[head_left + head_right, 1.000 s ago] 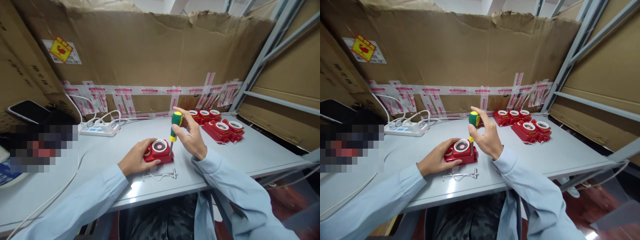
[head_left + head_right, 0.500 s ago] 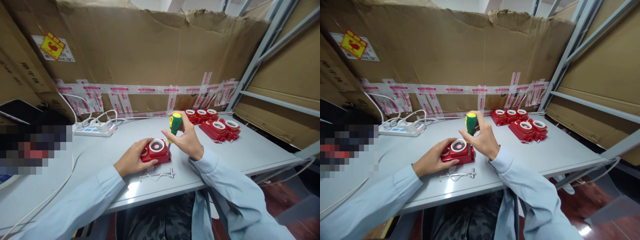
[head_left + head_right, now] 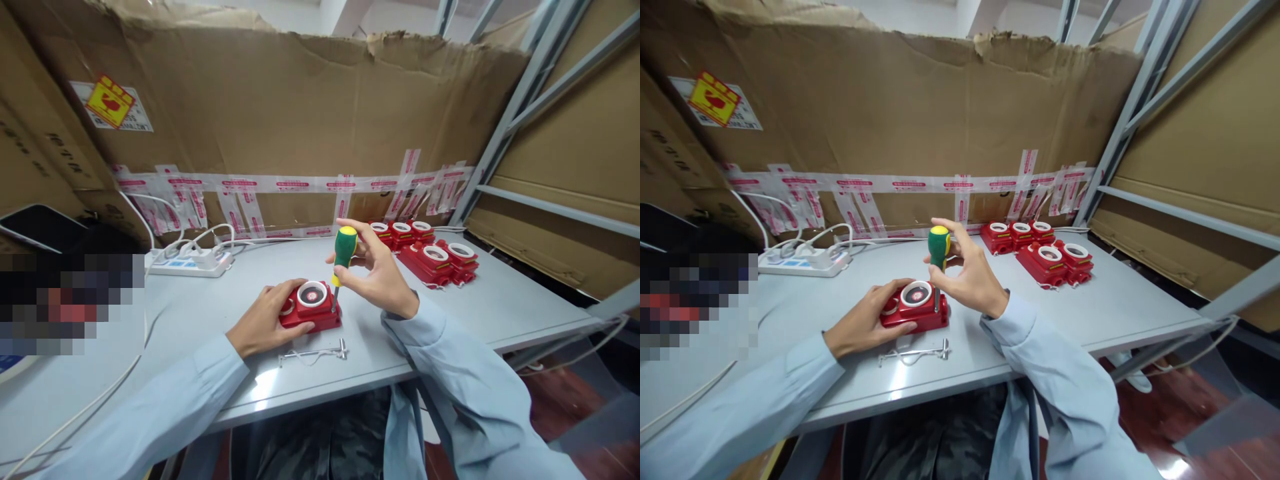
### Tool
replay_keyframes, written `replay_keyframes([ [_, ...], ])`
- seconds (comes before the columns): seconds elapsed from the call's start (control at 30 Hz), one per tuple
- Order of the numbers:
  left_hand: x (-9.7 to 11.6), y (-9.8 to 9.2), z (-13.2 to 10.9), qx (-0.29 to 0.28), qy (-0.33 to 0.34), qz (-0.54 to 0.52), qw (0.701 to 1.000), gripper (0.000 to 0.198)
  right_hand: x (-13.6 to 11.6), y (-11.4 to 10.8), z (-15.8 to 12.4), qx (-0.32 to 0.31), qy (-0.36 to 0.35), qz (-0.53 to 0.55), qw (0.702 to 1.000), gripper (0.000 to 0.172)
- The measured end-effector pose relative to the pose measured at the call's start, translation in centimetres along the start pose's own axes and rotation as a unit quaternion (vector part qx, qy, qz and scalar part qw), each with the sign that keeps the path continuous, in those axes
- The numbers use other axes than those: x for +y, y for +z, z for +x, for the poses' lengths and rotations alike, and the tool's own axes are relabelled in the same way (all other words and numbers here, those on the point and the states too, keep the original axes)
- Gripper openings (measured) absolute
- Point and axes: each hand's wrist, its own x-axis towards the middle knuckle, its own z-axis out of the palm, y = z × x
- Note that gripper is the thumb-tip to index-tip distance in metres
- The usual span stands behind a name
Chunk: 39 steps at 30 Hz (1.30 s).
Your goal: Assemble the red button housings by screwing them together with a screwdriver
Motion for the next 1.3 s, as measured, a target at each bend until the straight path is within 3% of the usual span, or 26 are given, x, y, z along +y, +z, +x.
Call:
replay_keyframes([
  [0.1,0.5,-0.5,0.1,0.034,0.014,0.036,0.999,0.069,-0.1,0.2,-0.1,0.006,-0.008,0.003,1.0,0.062],
  [0.2,1.6,-0.8,0.7,0.066,0.069,0.062,0.994,0.057,-0.3,0.2,-0.1,0.01,-0.011,0.011,1.0,0.064],
  [0.3,2.9,-0.5,1.6,0.043,0.122,0.085,0.988,0.038,-0.4,0.2,-0.1,0.012,-0.004,0.023,1.0,0.064],
  [0.43,3.8,0.2,2.6,0.004,0.132,0.107,0.985,0.021,-0.6,0.2,-0.2,-0.006,-0.001,0.061,0.998,0.061],
  [0.7,3.8,0.6,3.1,-0.012,0.121,0.095,0.988,0.012,-0.6,0.1,-0.2,-0.003,-0.023,0.064,0.998,0.046],
  [0.83,3.5,0.9,3.2,0.001,0.113,0.106,0.988,0.014,-0.5,-0.2,0.0,0.041,-0.031,0.07,0.996,0.048],
  [1.07,3.1,1.6,3.2,0.038,0.105,0.094,0.989,0.013,0.1,-0.9,0.6,0.176,-0.026,0.073,0.981,0.045],
  [1.3,3.9,1.8,3.5,0.072,0.07,0.134,0.986,0.023,1.0,-0.7,0.8,0.19,-0.012,0.041,0.981,0.043],
])
